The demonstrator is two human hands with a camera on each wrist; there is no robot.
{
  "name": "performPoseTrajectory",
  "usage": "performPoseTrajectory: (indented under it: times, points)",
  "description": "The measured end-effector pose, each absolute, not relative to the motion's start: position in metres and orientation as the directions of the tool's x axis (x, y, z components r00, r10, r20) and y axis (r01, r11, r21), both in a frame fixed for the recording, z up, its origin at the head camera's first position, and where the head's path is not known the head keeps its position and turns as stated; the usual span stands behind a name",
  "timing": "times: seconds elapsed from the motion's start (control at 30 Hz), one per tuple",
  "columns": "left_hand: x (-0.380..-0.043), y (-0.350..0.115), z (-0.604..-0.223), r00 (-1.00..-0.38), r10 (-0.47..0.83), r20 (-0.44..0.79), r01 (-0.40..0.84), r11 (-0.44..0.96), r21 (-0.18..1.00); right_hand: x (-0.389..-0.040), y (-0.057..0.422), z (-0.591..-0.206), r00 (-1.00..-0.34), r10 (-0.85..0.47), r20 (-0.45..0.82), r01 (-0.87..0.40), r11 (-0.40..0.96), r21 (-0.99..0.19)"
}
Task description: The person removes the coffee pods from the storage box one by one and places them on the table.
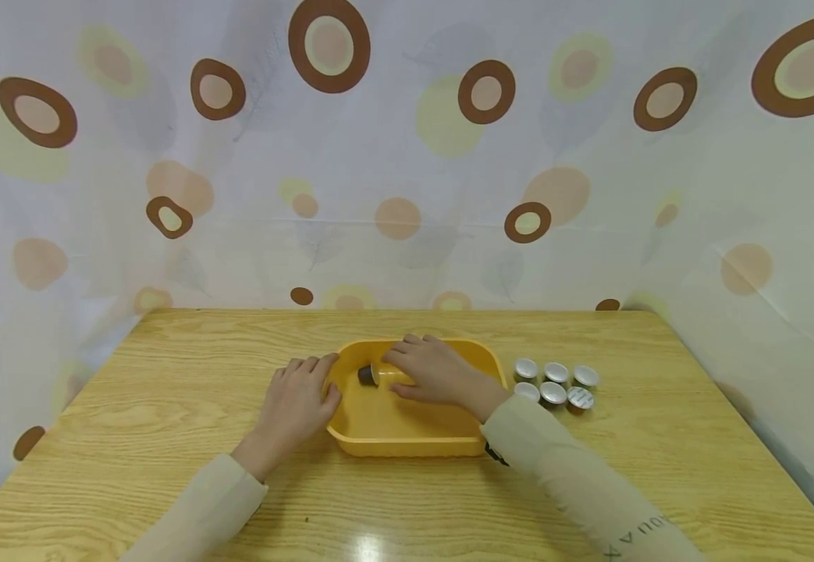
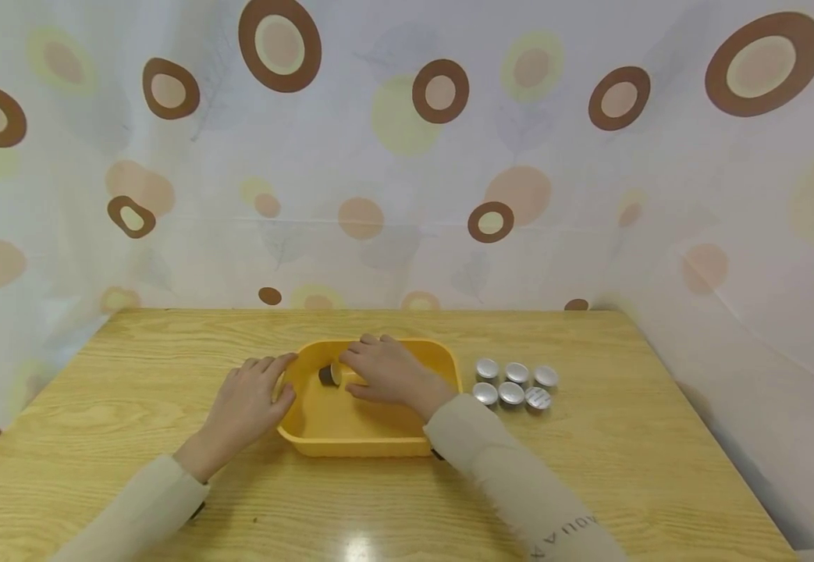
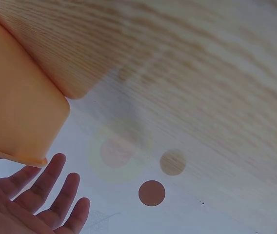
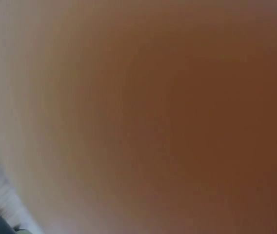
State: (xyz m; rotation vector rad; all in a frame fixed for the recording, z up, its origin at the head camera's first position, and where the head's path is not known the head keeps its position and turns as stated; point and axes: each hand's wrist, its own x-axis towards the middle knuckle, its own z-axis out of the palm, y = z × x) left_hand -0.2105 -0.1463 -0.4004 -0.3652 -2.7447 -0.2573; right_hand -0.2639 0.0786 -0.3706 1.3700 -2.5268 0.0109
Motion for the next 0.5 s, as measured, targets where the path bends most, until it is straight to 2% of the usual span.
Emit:
performPoseTrajectory:
  times: [0.37,0.5]
  points:
    - [-0.2101,-0.1468,-0.4003,-0.896,0.225,0.382,0.293,0.947,0.129,-0.2608,0.0681,-0.37,-0.575,-0.806,0.14,-0.796,0.59,0.135]
    - [-0.2101,-0.1468,-0.3998,-0.888,0.234,0.395,0.303,0.946,0.12,-0.2615,0.0679,-0.373,-0.577,-0.804,0.146,-0.79,0.595,0.149]
